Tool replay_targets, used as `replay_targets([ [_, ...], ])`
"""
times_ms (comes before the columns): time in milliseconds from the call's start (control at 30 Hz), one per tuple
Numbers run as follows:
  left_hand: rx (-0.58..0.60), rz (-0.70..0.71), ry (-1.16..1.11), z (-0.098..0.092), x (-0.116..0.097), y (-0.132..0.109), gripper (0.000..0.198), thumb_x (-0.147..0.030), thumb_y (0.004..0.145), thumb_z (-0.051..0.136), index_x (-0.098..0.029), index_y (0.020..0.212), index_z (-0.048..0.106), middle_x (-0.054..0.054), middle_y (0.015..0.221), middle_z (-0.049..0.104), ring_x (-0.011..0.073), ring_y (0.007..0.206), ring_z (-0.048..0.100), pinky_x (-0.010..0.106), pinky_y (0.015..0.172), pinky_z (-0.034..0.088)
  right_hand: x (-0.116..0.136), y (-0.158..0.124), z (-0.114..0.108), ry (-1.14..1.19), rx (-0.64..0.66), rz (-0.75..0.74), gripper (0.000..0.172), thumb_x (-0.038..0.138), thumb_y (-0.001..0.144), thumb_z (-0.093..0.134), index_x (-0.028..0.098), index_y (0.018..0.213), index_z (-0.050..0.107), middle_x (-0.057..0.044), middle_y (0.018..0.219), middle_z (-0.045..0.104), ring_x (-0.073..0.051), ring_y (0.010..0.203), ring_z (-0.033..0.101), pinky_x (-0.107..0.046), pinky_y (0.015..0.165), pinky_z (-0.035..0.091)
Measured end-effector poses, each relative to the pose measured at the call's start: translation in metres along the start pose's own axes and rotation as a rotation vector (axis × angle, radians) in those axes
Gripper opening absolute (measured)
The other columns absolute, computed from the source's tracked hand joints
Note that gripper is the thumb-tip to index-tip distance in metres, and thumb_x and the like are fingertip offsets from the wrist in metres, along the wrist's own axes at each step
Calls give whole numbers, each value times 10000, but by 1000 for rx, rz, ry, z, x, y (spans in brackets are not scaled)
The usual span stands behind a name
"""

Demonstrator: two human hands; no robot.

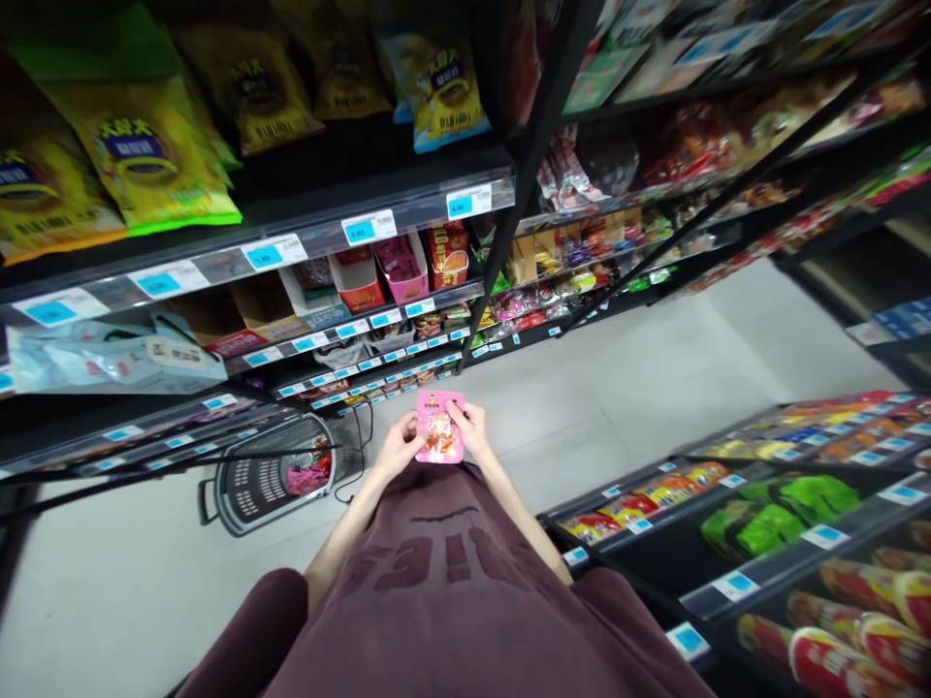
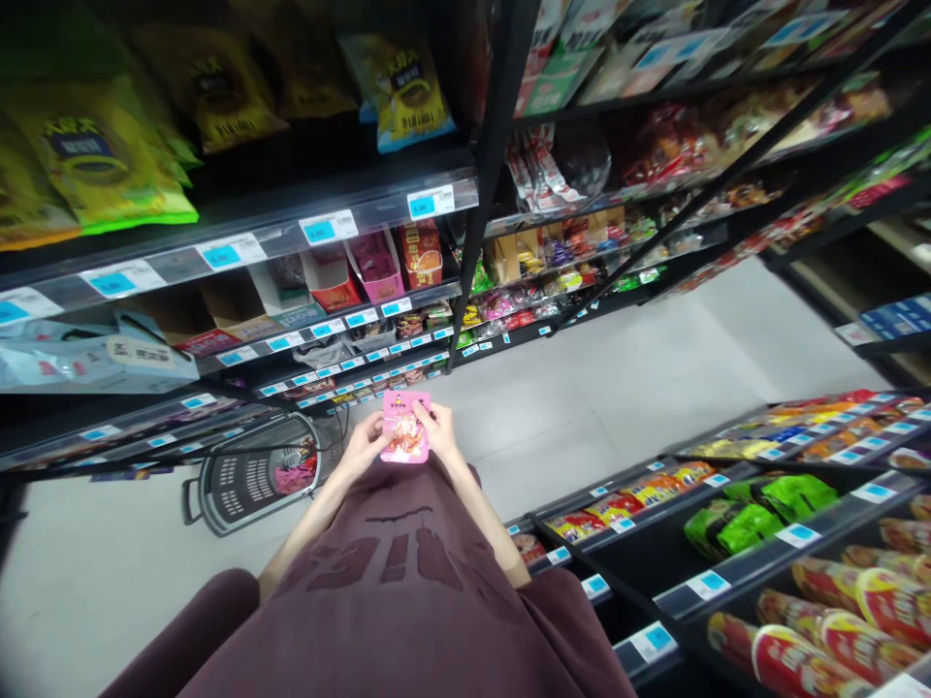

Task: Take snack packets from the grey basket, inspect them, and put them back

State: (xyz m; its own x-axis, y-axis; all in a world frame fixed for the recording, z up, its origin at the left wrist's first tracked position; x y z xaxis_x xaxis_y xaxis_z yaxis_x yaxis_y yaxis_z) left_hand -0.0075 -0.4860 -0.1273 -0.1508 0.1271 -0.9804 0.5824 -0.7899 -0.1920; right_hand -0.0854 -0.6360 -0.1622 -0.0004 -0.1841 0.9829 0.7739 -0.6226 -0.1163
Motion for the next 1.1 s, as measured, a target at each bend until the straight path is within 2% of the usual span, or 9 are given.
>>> replay_targets([
  [233, 51, -27, 7, -1, -8, 0, 411, -382, 814, 657, -144, 1119, 517, 79, 934, 709, 210, 814, 689, 286, 707, 527, 1, 2, 2, 25, -2, 32, 440, 534, 785, 641, 146, 592, 564, 11, 552, 489, -102, 514, 404, -225, 485, 306],
  [567, 17, 39, 75, 1, -6, 5, 348, -334, 844, 608, -137, 1118, 522, 87, 931, 715, 205, 826, 693, 294, 718, 546, -1, 9, 1, 40, 5, 20, 381, 471, 797, 658, 142, 622, 582, 17, 563, 501, -98, 517, 413, -215, 490, 312],
  [667, -36, 56, 149, 3, -5, 9, 327, -316, 832, 607, -141, 1100, 540, 87, 947, 719, 200, 821, 695, 289, 721, 550, 0, 12, 1, 24, 1, -3, 347, 463, 810, 644, 138, 688, 634, 4, 603, 550, -111, 547, 454, -219, 524, 354],
  [767, -125, 100, 318, 6, -6, 11, 267, -267, 815, 601, -149, 1053, 577, 74, 916, 725, 186, 780, 691, 277, 710, 542, 3, 14, 0, 13, -2, -7, 332, 467, 816, 632, 141, 767, 670, -15, 677, 610, -130, 602, 509, -228, 579, 404],
  [867, -167, 135, 467, 7, -9, 13, 233, -249, 823, 581, -163, 1039, 597, 54, 859, 719, 178, 736, 680, 272, 684, 527, 6, 17, 0, 30, 8, 13, 327, 475, 810, 635, 151, 788, 672, -21, 721, 635, -140, 637, 535, -230, 612, 426],
  [967, -191, 143, 498, 6, -10, 14, 291, -273, 838, 578, -180, 1114, 568, 21, 784, 688, 163, 677, 655, 267, 654, 508, 5, 21, 1, 62, -5, 44, 347, 498, 793, 649, 153, 759, 656, -15, 704, 625, -137, 626, 528, -230, 606, 427],
  [1100, -202, 145, 454, 4, -9, 17, 516, -293, 814, 635, -181, 1281, 447, -6, 766, 640, 139, 641, 603, 240, 589, 476, 0, 24, -1, 86, -114, 62, 392, 528, 778, 654, 146, 693, 618, 6, 619, 567, -118, 569, 476, -220, 549, 390],
])
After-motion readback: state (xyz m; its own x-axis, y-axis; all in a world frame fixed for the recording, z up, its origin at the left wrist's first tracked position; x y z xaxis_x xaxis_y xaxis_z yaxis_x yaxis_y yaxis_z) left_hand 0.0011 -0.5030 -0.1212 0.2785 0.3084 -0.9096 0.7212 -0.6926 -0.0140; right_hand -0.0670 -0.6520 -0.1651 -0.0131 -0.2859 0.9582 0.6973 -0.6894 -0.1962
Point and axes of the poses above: each hand's wrist, its own y-axis towards the middle knuckle, its own z-axis out of the palm, x = y × z, the point moved 1 cm from there along y, towards the middle knuckle
